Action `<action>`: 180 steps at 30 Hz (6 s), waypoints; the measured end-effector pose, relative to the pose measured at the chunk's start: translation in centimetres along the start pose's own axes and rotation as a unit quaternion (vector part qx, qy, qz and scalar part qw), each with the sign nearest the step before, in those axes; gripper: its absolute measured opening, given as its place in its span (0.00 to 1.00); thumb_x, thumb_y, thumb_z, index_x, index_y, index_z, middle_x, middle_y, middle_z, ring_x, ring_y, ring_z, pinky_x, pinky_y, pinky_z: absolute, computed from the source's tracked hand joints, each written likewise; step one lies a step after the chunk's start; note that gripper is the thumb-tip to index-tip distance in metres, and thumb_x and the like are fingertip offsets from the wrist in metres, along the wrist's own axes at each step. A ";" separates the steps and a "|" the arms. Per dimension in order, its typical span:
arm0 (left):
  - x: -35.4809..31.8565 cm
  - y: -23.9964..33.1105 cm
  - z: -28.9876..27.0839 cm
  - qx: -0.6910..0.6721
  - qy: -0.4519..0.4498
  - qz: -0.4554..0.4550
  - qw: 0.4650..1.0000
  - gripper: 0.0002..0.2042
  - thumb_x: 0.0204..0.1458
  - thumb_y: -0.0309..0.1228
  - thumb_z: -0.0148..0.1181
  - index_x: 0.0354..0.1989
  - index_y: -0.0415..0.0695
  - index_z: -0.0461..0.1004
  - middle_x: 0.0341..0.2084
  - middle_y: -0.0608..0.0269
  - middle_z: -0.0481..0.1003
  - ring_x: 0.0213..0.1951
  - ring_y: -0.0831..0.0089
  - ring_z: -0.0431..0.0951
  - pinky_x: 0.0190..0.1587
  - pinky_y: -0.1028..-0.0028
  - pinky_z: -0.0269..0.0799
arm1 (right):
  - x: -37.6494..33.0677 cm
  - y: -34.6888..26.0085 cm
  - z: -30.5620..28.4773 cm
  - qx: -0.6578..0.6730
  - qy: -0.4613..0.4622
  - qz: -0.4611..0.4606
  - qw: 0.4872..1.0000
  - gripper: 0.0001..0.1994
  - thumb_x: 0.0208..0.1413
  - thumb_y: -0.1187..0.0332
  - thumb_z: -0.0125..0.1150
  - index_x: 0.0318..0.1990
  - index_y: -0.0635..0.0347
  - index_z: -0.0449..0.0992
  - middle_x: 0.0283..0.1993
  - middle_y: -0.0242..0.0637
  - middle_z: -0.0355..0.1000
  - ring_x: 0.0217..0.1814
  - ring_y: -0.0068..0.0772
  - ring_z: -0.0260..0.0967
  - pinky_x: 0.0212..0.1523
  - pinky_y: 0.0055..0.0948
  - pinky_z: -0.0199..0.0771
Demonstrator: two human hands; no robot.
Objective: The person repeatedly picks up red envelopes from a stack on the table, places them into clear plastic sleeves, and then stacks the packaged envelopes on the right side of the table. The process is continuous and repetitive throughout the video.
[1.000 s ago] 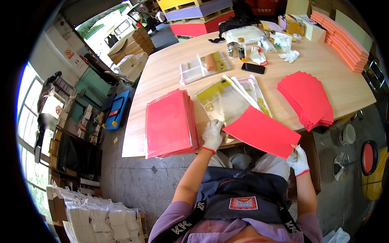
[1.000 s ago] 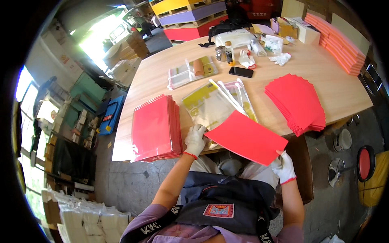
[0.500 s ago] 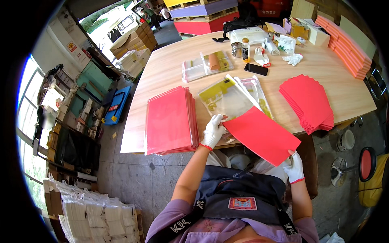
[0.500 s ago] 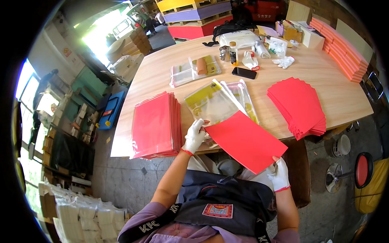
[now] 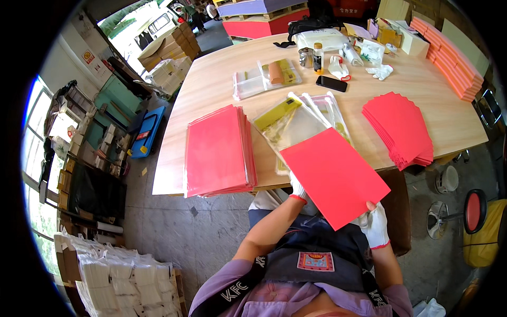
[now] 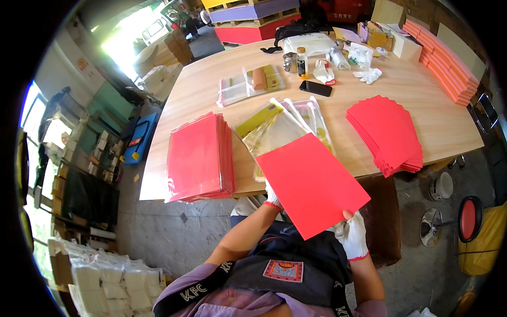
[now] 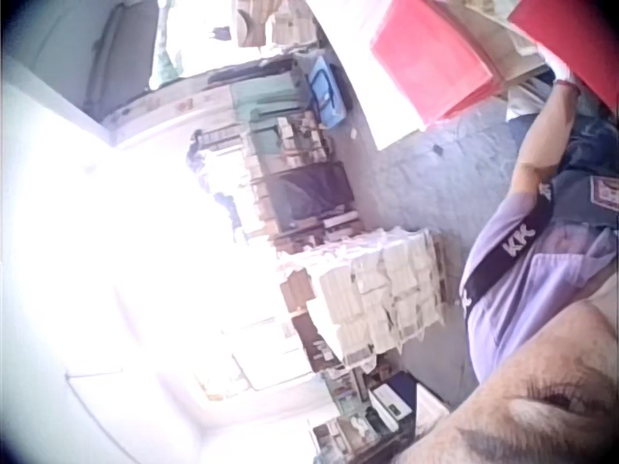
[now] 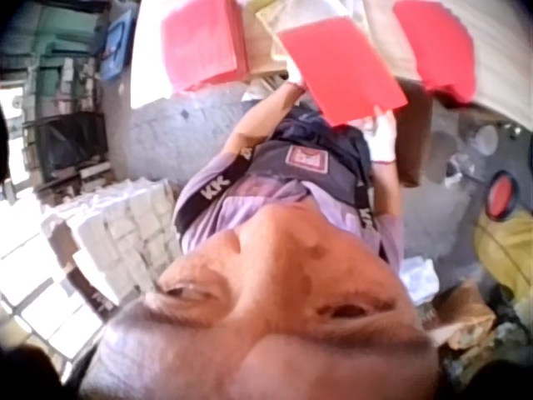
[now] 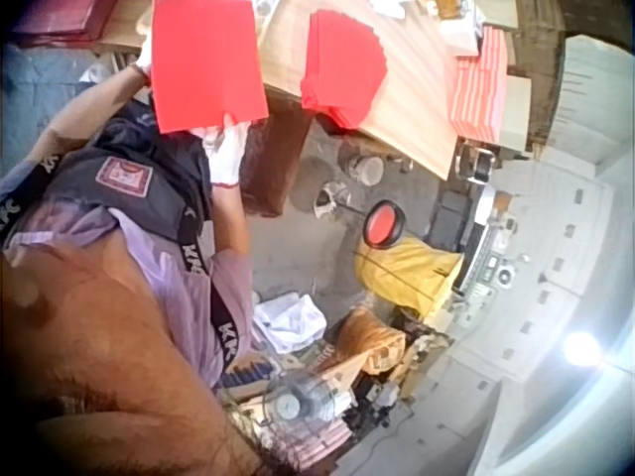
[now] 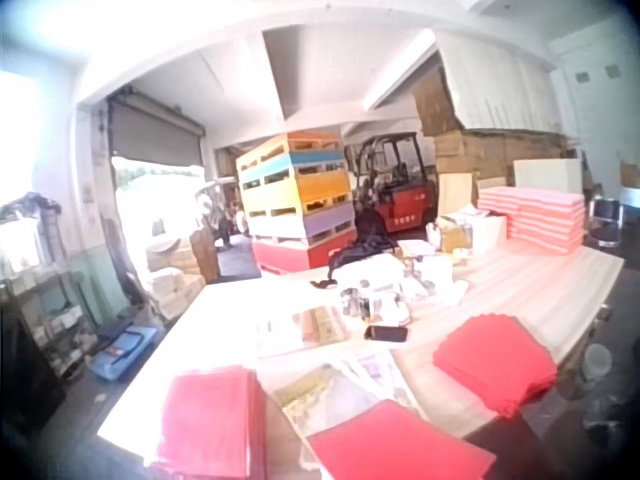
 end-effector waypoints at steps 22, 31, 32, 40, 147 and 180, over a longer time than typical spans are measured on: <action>-4.0 7.3 3.2 0.128 0.049 0.197 0.971 0.21 0.57 0.47 0.44 0.49 0.41 0.62 0.35 0.58 0.72 0.34 0.67 0.76 0.31 0.70 0.75 | 3.1 1.8 0.2 0.012 -0.007 0.023 1.000 0.13 0.51 0.68 0.55 0.43 0.61 0.65 0.17 0.32 0.65 0.12 0.20 0.59 0.09 0.15 0.55; -4.3 8.2 4.3 0.172 0.075 0.113 0.976 0.15 0.57 0.41 0.47 0.42 0.41 0.63 0.30 0.57 0.72 0.25 0.70 0.76 0.22 0.75 0.74 | 3.4 2.2 -1.8 -0.003 0.003 0.012 1.000 0.11 0.53 0.68 0.53 0.42 0.62 0.65 0.19 0.33 0.66 0.11 0.19 0.58 0.09 0.16 0.54; -4.0 8.4 4.0 0.197 0.072 0.122 0.970 0.14 0.57 0.40 0.47 0.41 0.41 0.64 0.29 0.57 0.72 0.24 0.70 0.76 0.21 0.75 0.73 | 3.4 2.1 -2.0 -0.007 -0.009 0.013 1.000 0.12 0.53 0.67 0.52 0.42 0.63 0.66 0.21 0.32 0.67 0.12 0.18 0.58 0.10 0.16 0.53; -4.3 9.9 3.7 0.436 0.056 0.147 0.886 0.10 0.59 0.34 0.44 0.38 0.40 0.65 0.24 0.59 0.72 0.22 0.74 0.75 0.21 0.79 0.70 | 5.1 0.9 -3.7 -0.037 0.015 0.039 0.998 0.09 0.52 0.65 0.54 0.39 0.57 0.66 0.16 0.30 0.65 0.10 0.19 0.56 0.07 0.16 0.50; -22.9 31.0 6.4 0.602 0.191 0.508 0.585 0.12 0.54 0.27 0.47 0.43 0.36 0.70 0.24 0.70 0.64 0.25 0.82 0.61 0.27 0.82 0.59 | 11.0 13.5 21.9 -0.317 -0.253 0.098 0.909 0.12 0.57 0.63 0.51 0.31 0.62 0.73 0.21 0.28 0.69 0.19 0.16 0.62 0.20 0.19 0.61; -16.1 11.5 -1.7 0.756 -0.031 0.314 0.573 0.08 0.51 0.22 0.50 0.38 0.40 0.73 0.34 0.55 0.74 0.38 0.62 0.74 0.42 0.68 0.68 | 15.5 -18.2 -15.2 -0.104 0.263 -0.079 0.956 0.15 0.53 0.53 0.56 0.38 0.56 0.71 0.20 0.36 0.68 0.14 0.24 0.63 0.10 0.19 0.64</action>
Point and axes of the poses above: each hand's wrist, its own x-axis towards the middle knuckle, its own z-axis out of the palm, y = z × x, the point moved 3 cm from there along x, towards the middle knuckle
